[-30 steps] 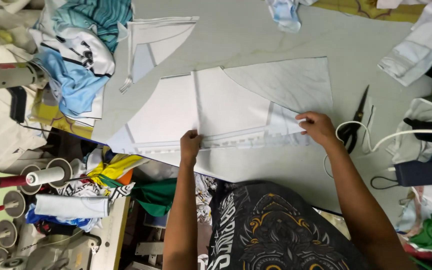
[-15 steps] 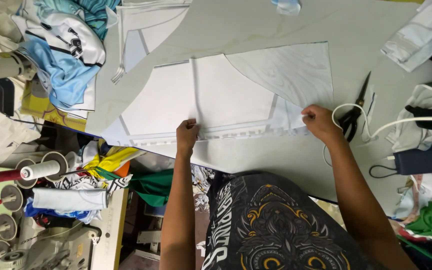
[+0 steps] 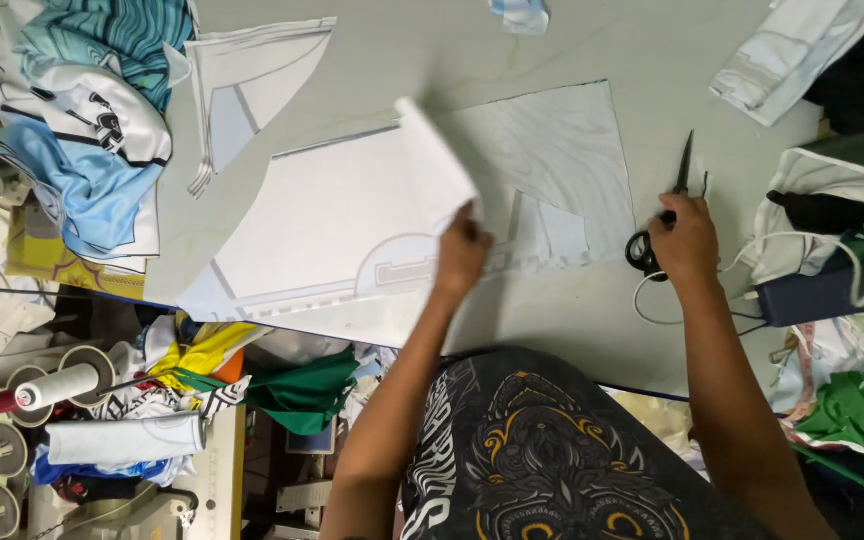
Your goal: The person uses shears to cut a large piece of white fabric on a table, following a pattern. They trim the edges and then fold the cut fabric pieces.
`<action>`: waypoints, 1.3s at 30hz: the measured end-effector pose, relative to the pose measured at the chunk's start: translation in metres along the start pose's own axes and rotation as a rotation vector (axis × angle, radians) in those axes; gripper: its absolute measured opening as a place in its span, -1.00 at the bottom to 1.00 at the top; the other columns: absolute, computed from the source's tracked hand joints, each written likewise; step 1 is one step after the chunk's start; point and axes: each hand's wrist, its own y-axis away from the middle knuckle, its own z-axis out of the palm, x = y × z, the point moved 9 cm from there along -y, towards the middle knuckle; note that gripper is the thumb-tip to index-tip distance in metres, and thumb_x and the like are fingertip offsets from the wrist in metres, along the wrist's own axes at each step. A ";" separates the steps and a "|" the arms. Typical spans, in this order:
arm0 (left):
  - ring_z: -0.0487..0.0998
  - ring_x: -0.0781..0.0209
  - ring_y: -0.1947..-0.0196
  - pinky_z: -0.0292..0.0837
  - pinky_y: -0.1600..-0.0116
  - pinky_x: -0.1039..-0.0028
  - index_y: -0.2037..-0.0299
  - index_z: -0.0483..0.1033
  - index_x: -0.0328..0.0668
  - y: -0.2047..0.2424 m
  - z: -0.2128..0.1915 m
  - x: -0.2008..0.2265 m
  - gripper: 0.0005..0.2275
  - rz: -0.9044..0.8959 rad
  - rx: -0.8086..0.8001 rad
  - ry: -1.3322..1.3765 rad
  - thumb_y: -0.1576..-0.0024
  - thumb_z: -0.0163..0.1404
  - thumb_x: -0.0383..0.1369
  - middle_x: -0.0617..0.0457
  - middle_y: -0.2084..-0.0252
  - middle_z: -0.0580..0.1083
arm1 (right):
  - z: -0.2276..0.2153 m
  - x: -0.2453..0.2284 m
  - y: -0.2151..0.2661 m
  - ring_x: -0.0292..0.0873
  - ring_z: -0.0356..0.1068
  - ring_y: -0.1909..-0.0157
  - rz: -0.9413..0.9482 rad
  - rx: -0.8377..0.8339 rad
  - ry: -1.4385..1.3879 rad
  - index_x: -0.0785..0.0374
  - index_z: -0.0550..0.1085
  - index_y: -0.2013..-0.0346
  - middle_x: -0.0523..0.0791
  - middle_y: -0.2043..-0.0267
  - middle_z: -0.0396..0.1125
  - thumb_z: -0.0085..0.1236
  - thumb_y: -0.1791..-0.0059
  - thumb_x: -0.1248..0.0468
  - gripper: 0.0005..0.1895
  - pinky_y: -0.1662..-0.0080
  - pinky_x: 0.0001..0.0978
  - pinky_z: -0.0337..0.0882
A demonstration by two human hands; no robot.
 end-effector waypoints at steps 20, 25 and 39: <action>0.66 -0.08 0.02 0.59 -0.04 0.11 -0.19 0.41 -0.05 -0.008 -0.014 -0.027 -0.63 -0.316 0.063 -0.340 -0.17 -0.01 -0.25 -0.05 0.06 0.60 | 0.014 -0.061 -0.013 -0.08 0.43 0.13 0.033 0.031 -0.316 0.18 0.50 -0.16 -0.03 -0.02 0.43 0.11 -0.12 0.25 -0.70 0.15 -0.20 0.46; 0.66 -0.17 0.05 0.58 -0.05 0.09 -0.18 0.43 -0.18 -0.004 0.030 0.027 -0.63 -0.188 0.026 -0.230 -0.14 -0.04 -0.38 -0.18 0.13 0.61 | 0.037 -0.063 -0.021 -0.16 0.47 0.25 0.052 -0.035 -0.425 0.13 0.53 -0.09 -0.05 0.05 0.47 0.12 -0.11 0.22 -0.74 0.19 -0.24 0.48; 0.62 -0.17 0.06 0.57 -0.06 0.15 -0.15 0.48 -0.25 0.007 0.030 0.025 -0.63 0.028 0.097 -0.047 -0.11 -0.06 -0.53 -0.18 0.06 0.49 | 0.045 -0.116 -0.001 0.20 0.44 -0.03 -0.127 0.022 0.068 0.18 0.42 -0.21 0.05 -0.05 0.30 0.15 -0.05 -0.06 -0.46 0.01 0.10 0.50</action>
